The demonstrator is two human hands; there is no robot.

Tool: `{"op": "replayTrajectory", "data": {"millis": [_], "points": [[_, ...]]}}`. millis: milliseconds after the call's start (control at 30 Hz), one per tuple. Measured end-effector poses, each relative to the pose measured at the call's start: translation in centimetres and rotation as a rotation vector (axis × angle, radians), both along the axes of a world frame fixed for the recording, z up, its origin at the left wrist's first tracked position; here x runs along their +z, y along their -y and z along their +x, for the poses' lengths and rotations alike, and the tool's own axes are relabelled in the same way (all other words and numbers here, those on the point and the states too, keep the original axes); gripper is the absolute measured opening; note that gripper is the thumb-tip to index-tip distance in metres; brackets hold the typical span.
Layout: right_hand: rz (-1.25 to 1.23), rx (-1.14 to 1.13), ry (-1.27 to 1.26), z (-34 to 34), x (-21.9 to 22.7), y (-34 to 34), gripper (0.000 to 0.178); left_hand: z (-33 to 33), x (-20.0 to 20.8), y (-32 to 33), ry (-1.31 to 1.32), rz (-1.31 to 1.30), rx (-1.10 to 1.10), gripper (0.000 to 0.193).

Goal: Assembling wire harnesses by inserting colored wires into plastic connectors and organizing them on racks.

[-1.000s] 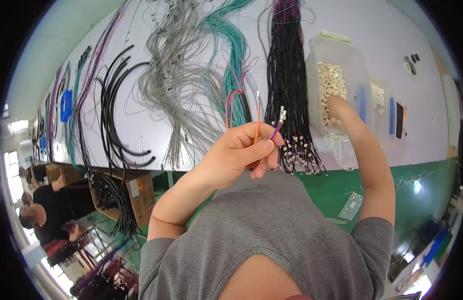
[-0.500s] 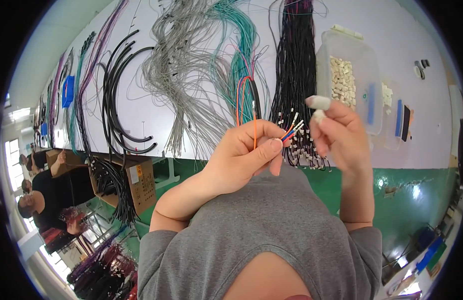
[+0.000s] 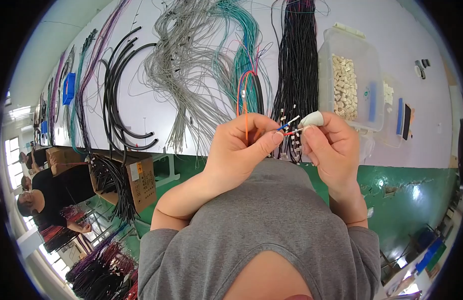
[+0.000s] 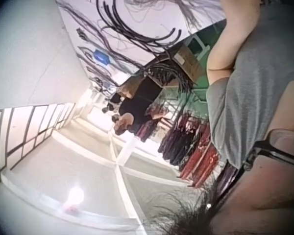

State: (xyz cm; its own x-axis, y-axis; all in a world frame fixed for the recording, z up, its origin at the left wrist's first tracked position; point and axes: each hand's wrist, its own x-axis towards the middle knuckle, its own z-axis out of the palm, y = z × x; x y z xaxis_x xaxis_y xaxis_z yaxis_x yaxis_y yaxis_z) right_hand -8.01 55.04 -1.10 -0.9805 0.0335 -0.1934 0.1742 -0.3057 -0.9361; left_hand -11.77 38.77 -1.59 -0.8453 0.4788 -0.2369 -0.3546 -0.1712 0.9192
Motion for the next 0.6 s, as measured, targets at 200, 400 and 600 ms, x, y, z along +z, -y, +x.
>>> {"op": "replayTrajectory", "data": {"millis": [200, 400, 600], "points": [[-0.598, 0.152, 0.110, -0.5, -0.7, -1.1, 0.027, 0.0, 0.8, 0.4, 0.079, 0.089, 0.029, 0.010], [-0.337, 0.107, -0.118, 0.0, -0.7, 0.0, 0.028, 0.3, 1.4, 0.6, 0.082, 0.105, 0.006, 0.009], [-0.648, 0.146, -0.032, -0.4, -1.3, -0.1, 0.023, 0.5, 1.5, 0.5, 0.050, 0.110, 0.004, 0.008]]}}
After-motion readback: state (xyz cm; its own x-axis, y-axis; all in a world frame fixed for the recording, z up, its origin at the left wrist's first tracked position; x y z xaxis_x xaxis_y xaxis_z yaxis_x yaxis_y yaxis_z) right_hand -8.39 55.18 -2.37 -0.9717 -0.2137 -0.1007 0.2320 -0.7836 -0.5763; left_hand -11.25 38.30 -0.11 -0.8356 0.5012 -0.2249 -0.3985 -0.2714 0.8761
